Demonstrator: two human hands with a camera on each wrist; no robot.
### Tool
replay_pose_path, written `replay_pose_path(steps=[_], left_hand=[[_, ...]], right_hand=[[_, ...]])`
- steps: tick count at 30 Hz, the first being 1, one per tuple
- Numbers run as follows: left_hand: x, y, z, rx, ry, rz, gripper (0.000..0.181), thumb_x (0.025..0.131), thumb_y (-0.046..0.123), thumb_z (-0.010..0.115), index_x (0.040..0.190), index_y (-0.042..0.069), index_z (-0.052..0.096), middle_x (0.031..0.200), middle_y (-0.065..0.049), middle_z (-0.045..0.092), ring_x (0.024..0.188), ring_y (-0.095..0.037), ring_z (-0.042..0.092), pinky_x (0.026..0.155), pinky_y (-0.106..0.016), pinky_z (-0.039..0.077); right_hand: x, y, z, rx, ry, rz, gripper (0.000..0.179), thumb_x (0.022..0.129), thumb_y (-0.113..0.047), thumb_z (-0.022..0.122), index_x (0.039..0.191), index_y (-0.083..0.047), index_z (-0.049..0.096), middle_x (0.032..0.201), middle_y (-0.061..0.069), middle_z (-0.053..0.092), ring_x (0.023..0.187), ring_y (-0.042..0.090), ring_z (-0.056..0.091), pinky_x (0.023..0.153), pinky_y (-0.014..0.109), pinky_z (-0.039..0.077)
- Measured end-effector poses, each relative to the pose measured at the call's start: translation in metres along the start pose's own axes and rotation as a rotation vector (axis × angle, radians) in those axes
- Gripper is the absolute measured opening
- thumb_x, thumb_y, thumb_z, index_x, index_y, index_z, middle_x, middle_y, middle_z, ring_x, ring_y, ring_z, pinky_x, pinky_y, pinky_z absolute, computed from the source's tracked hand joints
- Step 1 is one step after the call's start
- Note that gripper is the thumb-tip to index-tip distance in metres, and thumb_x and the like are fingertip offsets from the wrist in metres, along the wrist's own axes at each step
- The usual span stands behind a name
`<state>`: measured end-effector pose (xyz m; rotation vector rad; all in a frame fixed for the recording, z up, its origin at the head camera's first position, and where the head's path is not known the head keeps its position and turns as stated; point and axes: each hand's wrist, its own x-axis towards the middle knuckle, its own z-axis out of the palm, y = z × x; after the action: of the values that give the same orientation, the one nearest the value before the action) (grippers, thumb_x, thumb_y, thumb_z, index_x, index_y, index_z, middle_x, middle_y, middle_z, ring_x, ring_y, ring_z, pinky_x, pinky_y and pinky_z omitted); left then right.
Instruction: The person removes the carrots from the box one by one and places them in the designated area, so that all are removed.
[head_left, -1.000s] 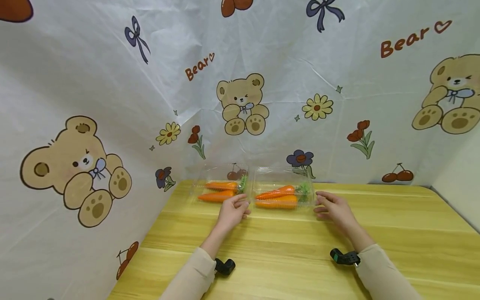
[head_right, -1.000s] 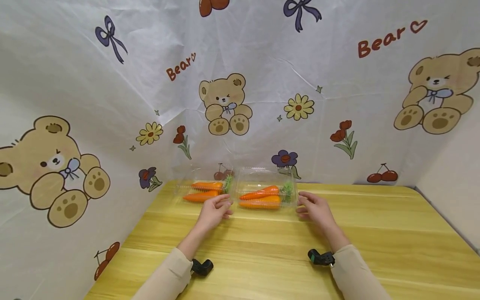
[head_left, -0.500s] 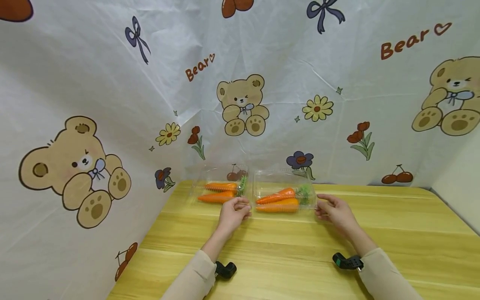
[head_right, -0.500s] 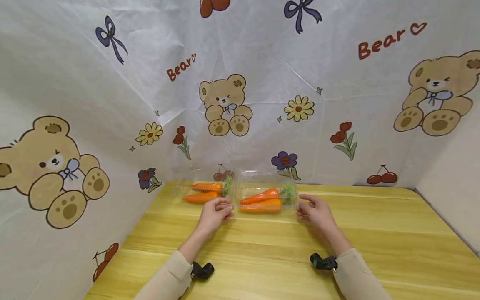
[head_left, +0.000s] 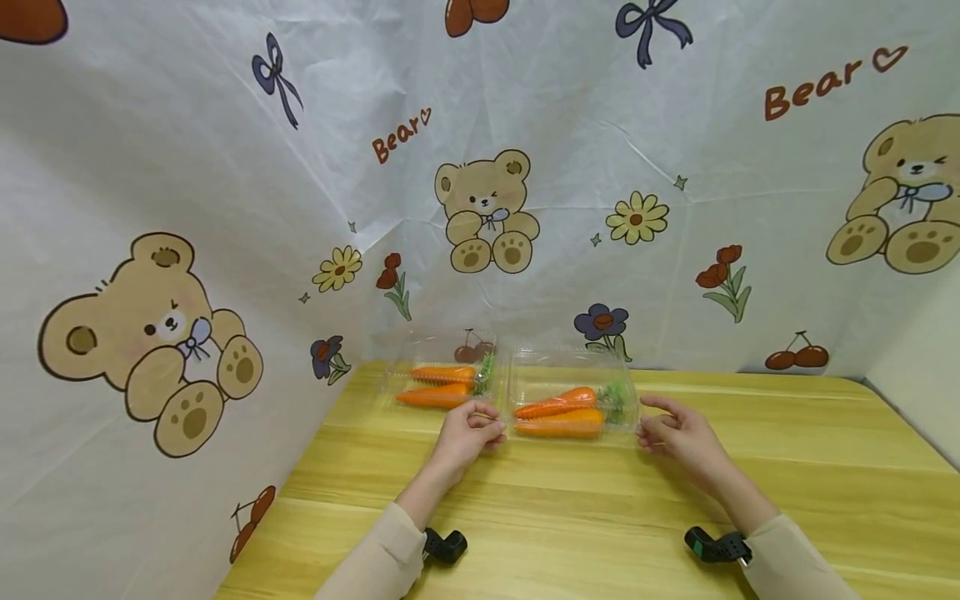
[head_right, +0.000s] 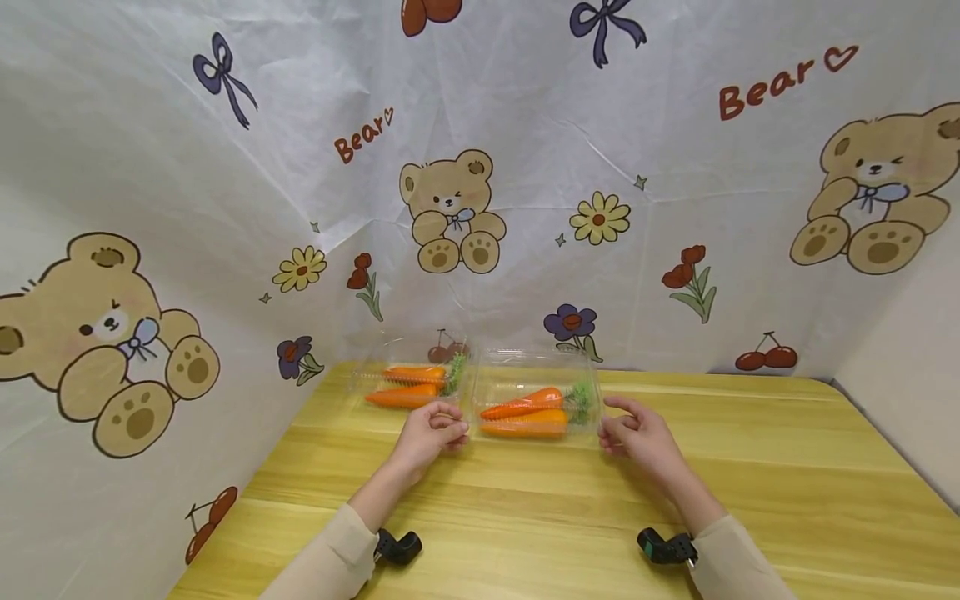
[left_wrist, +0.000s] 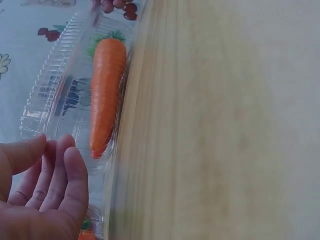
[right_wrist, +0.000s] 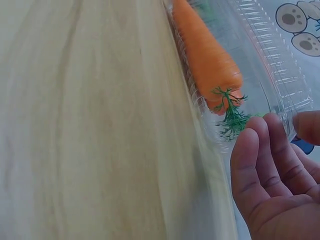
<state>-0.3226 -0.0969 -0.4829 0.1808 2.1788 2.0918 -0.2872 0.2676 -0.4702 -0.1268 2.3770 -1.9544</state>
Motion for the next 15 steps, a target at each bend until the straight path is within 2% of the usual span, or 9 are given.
replay_pose_path(steps=[3, 10, 15], left_hand=[[-0.003, 0.0, -0.002, -0.026, -0.01, -0.026, 0.026, 0.093, 0.003, 0.074, 0.115, -0.005, 0.063, 0.098, -0.022, 0.075, 0.08, -0.022, 0.076, 0.071, -0.034, 0.064], [-0.007, 0.0, -0.005, -0.072, -0.03, -0.069, 0.026, 0.093, 0.004, 0.074, 0.115, -0.003, 0.063, 0.091, -0.009, 0.075, 0.079, -0.019, 0.075, 0.073, -0.034, 0.065], [-0.013, -0.003, -0.008, -0.086, -0.057, -0.081, 0.023, 0.094, 0.003, 0.073, 0.114, -0.002, 0.062, 0.096, -0.017, 0.076, 0.079, -0.018, 0.075, 0.073, -0.033, 0.065]], right_hand=[[-0.003, 0.002, 0.001, 0.003, -0.007, 0.001, 0.06, 0.107, -0.018, 0.056, 0.156, 0.004, 0.03, 0.102, 0.013, 0.073, 0.089, 0.021, 0.072, 0.082, 0.035, 0.063], [-0.012, 0.001, 0.002, 0.026, -0.019, -0.022, 0.062, 0.107, -0.02, 0.057, 0.156, 0.006, 0.029, 0.101, 0.008, 0.074, 0.088, 0.019, 0.072, 0.08, 0.032, 0.063], [-0.021, 0.004, 0.002, 0.027, -0.031, -0.058, 0.06, 0.106, -0.017, 0.058, 0.154, 0.006, 0.031, 0.098, 0.006, 0.075, 0.085, 0.018, 0.072, 0.077, 0.031, 0.064]])
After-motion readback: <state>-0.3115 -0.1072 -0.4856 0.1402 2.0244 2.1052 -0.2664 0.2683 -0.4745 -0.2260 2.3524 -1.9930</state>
